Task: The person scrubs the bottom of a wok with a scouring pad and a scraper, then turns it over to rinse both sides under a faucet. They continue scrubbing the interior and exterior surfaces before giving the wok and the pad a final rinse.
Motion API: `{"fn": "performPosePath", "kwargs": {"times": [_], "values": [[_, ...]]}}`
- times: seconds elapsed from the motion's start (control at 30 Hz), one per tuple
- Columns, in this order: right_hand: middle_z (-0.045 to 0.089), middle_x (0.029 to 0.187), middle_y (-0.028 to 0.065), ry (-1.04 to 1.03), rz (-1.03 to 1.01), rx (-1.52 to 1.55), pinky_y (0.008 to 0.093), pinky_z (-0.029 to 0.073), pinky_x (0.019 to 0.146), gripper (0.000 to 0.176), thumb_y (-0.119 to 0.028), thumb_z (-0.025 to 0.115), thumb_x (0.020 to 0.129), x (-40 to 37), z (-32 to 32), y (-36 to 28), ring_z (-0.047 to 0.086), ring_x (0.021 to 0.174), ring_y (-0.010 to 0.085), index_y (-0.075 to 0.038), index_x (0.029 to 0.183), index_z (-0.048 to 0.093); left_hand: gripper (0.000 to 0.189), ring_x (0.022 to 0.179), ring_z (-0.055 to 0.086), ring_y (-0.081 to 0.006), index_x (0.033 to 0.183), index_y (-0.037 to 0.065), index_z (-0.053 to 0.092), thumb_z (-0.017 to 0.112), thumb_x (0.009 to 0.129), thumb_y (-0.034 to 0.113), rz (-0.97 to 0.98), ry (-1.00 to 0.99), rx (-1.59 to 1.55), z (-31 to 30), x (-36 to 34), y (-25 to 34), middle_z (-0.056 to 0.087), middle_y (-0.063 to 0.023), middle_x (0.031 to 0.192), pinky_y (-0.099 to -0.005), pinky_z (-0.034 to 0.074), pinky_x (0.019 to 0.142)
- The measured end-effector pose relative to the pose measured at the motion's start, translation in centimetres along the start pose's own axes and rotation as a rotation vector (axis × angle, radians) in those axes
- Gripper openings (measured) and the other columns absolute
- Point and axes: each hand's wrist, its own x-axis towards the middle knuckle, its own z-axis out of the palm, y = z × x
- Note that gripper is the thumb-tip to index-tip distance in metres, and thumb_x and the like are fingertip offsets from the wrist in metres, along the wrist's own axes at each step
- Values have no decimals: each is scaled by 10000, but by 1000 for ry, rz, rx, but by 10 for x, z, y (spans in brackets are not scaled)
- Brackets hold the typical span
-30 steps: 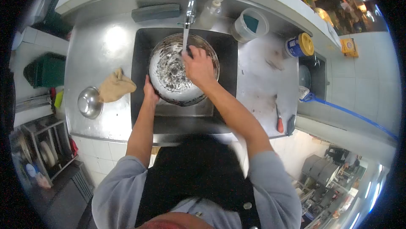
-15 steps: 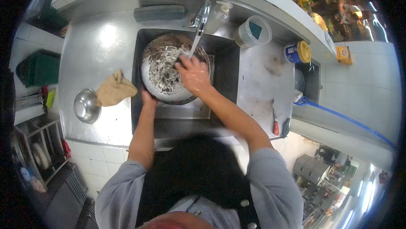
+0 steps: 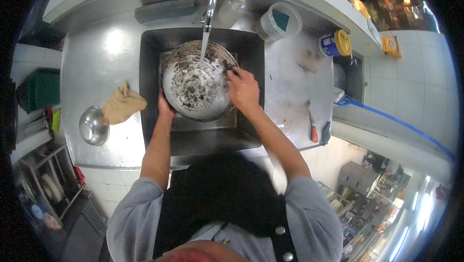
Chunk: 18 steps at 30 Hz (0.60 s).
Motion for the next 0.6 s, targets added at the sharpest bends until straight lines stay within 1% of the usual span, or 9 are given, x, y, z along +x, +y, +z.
{"fn": "performPosePath", "kwargs": {"times": [0.03,0.1,0.2,0.27,0.33,0.43,0.5,0.53,0.6], "values": [[753,1393,180,-2,137,43,468,578,1093,351,-193,790,988,-8,-7,14,714,1237,427,-111,1327,831,685,1534,575,-344,1652,87,566,395,1207,579,-5,-7,13,3,-2,-1,606,-130,1678,-510,442,1297],[765,1383,207,-37,354,225,452,566,1108,378,-201,770,1035,-24,-7,53,741,1233,401,-62,1385,799,699,1545,566,-350,1661,91,559,387,1208,595,-36,-23,-1,18,-10,-2,594,-133,1693,-518,436,1307],[785,1358,238,-23,542,576,417,551,1115,426,-206,749,1070,-34,-10,73,752,1259,337,-3,1444,751,736,1554,558,-359,1676,96,547,381,1203,635,-92,-30,-9,36,-12,-14,576,-137,1713,-532,426,1319],[807,1316,210,-8,679,691,383,548,1087,448,-203,753,1077,-33,-16,76,742,1235,271,16,1466,733,761,1553,559,-363,1681,99,545,381,1196,663,-131,-35,-6,44,-10,-23,572,-139,1717,-541,424,1322],[818,1269,176,19,776,788,357,547,1061,454,-194,760,1078,-32,-33,71,730,1197,223,26,1473,727,784,1546,564,-366,1680,102,549,384,1189,690,-171,-51,2,48,-2,-36,577,-141,1714,-548,427,1321],[811,1209,119,56,819,867,332,546,1026,442,-177,771,1074,-41,-61,74,708,1122,180,27,1464,733,783,1539,571,-363,1670,113,567,387,1186,702,-188,-92,118,77,-20,-41,596,-137,1696,-552,442,1309],[796,1191,81,86,804,858,319,542,1006,438,-172,775,1075,-59,-84,83,690,1077,156,28,1462,733,772,1524,586,-355,1657,113,582,391,1189,696,-177,-25,229,114,-49,-36,621,-133,1670,-550,459,1295],[787,1169,67,107,835,907,315,546,975,442,-168,777,1075,-68,-94,84,683,1043,145,38,1462,722,766,1517,594,-351,1651,113,589,393,1190,693,-173,7,287,126,-57,-40,634,-131,1658,-549,467,1288],[778,1158,57,170,816,936,315,547,956,441,-169,775,1077,-92,-106,98,675,1031,140,38,1463,717,750,1495,614,-344,1635,108,601,403,1194,681,-134,-56,321,139,-59,-48,653,-128,1635,-543,481,1274]]}}
